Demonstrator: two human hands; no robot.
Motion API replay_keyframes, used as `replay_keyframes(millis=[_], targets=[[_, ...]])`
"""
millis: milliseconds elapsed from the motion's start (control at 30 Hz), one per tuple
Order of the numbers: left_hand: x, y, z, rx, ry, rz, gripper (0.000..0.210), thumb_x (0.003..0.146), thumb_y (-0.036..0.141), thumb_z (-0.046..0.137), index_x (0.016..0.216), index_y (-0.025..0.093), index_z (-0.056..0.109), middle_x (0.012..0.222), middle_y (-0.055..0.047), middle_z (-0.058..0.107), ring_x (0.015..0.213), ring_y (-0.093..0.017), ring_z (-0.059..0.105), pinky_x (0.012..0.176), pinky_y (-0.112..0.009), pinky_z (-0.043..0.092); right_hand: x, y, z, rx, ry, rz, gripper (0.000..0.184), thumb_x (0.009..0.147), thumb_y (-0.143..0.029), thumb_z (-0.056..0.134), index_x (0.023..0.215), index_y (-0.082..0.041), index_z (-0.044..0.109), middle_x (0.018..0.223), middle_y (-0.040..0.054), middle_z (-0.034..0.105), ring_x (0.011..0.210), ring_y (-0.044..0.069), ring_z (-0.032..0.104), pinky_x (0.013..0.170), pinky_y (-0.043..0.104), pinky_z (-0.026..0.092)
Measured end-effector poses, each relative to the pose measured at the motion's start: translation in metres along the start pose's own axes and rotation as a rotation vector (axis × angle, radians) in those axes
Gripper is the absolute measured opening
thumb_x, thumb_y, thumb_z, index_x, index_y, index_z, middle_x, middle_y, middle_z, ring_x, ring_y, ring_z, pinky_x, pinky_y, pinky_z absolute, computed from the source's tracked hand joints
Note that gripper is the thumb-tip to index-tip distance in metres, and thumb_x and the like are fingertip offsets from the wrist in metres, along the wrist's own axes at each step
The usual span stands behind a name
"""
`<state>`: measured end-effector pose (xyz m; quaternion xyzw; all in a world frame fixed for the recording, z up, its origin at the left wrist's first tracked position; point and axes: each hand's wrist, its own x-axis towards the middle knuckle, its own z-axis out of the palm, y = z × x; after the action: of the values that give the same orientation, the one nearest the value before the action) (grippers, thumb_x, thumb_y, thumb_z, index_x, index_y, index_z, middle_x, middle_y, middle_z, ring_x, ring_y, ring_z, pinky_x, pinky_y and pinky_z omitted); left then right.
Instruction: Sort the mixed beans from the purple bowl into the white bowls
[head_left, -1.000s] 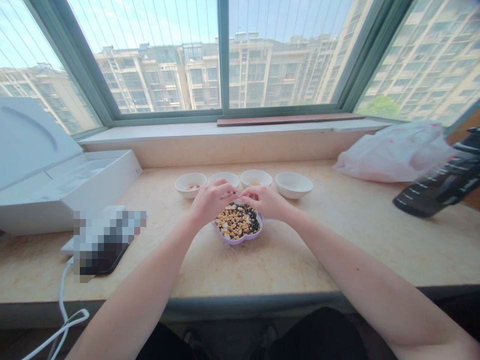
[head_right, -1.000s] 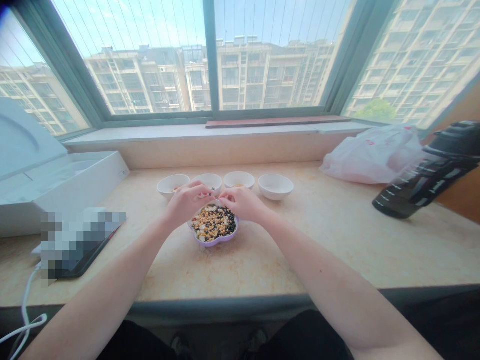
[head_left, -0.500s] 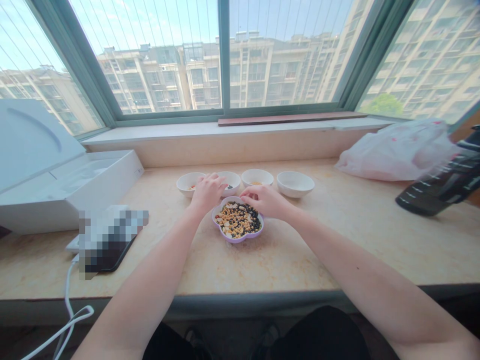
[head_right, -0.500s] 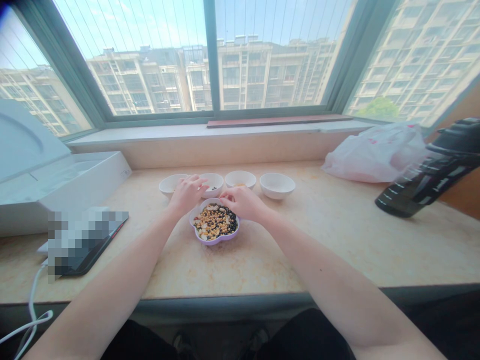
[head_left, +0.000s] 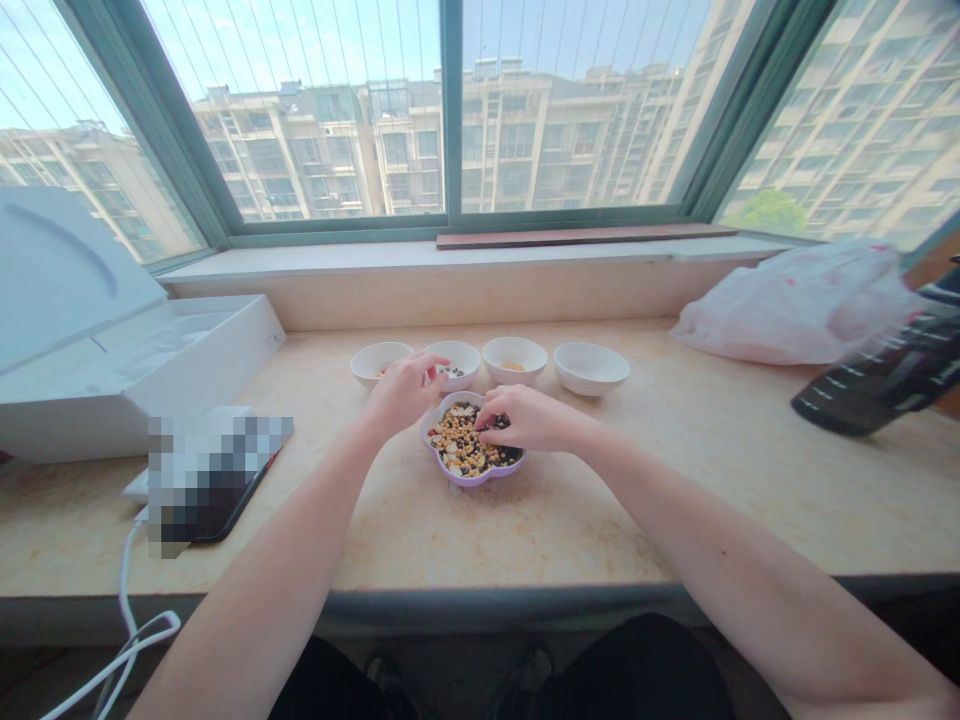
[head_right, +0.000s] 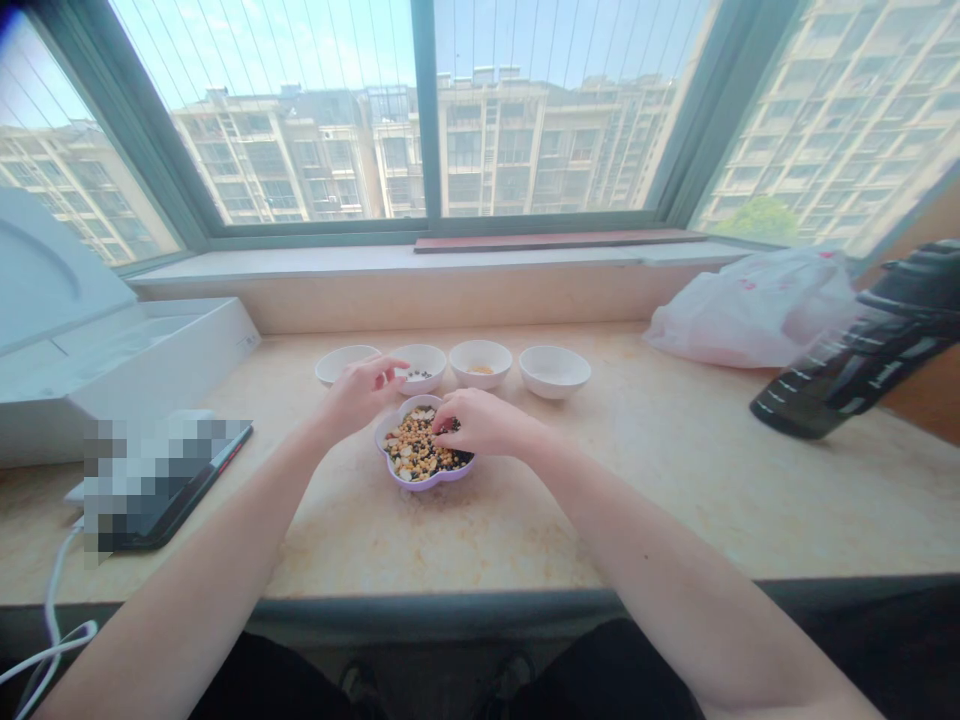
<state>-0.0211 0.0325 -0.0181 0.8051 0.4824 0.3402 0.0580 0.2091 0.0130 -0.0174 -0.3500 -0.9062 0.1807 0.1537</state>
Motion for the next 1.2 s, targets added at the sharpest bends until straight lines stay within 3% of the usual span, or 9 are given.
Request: replay_keyframes(millis=[267,533,733,1033,1200], targets=[[-0.002,0.008,0.007,-0.063,-0.034,0.007,0.023,0.091,0.030,0.059,0.106,0.021,0.074,0.074,-0.001,0.066,0.072,-0.018,0.062,0.076,-0.031,0.048,0.002,0.000,0.010,-0.117,-0.032,0.009,0.014,0.085,-0.024,0.067,0.084,-0.024,0.080,0.089,0.0059,0.074,0.083,0.022,0.065,0.074,0.034,0.046],[-0.003,0.017,0.007,-0.099,-0.073,-0.008,0.024,0.093,0.034,0.058,0.102,0.021,0.075,0.068,-0.001,0.065,0.070,-0.019,0.062,0.075,-0.031,0.048,0.003,-0.002,0.010,-0.053,-0.061,0.085,0.014,0.084,-0.018,0.066,0.085,-0.023,0.079,0.095,0.0045,0.076,0.081,0.020,0.067,0.074,0.032,0.047],[-0.003,0.016,0.005,-0.077,-0.080,0.005,0.025,0.093,0.034,0.056,0.103,0.021,0.075,0.067,-0.001,0.066,0.071,-0.019,0.062,0.074,-0.030,0.048,0.002,-0.005,0.010,-0.033,-0.030,0.080,0.014,0.083,-0.016,0.065,0.080,-0.022,0.077,0.089,0.0040,0.075,0.079,0.019,0.066,0.071,0.030,0.045],[-0.004,0.013,0.004,-0.084,-0.076,-0.013,0.024,0.092,0.031,0.059,0.106,0.021,0.075,0.069,-0.001,0.066,0.069,-0.018,0.062,0.074,-0.031,0.050,0.001,-0.003,0.001,0.113,0.171,0.094,0.009,0.085,-0.023,0.066,0.084,-0.018,0.074,0.078,0.0028,0.070,0.072,0.015,0.060,0.066,0.027,0.043],[-0.004,0.012,0.004,-0.081,-0.078,-0.015,0.023,0.093,0.031,0.058,0.105,0.021,0.076,0.068,-0.002,0.066,0.068,-0.018,0.062,0.075,-0.032,0.050,0.000,-0.005,0.000,0.174,0.134,0.094,0.008,0.083,-0.024,0.068,0.081,-0.018,0.073,0.077,0.0023,0.069,0.071,0.014,0.059,0.065,0.027,0.043]])
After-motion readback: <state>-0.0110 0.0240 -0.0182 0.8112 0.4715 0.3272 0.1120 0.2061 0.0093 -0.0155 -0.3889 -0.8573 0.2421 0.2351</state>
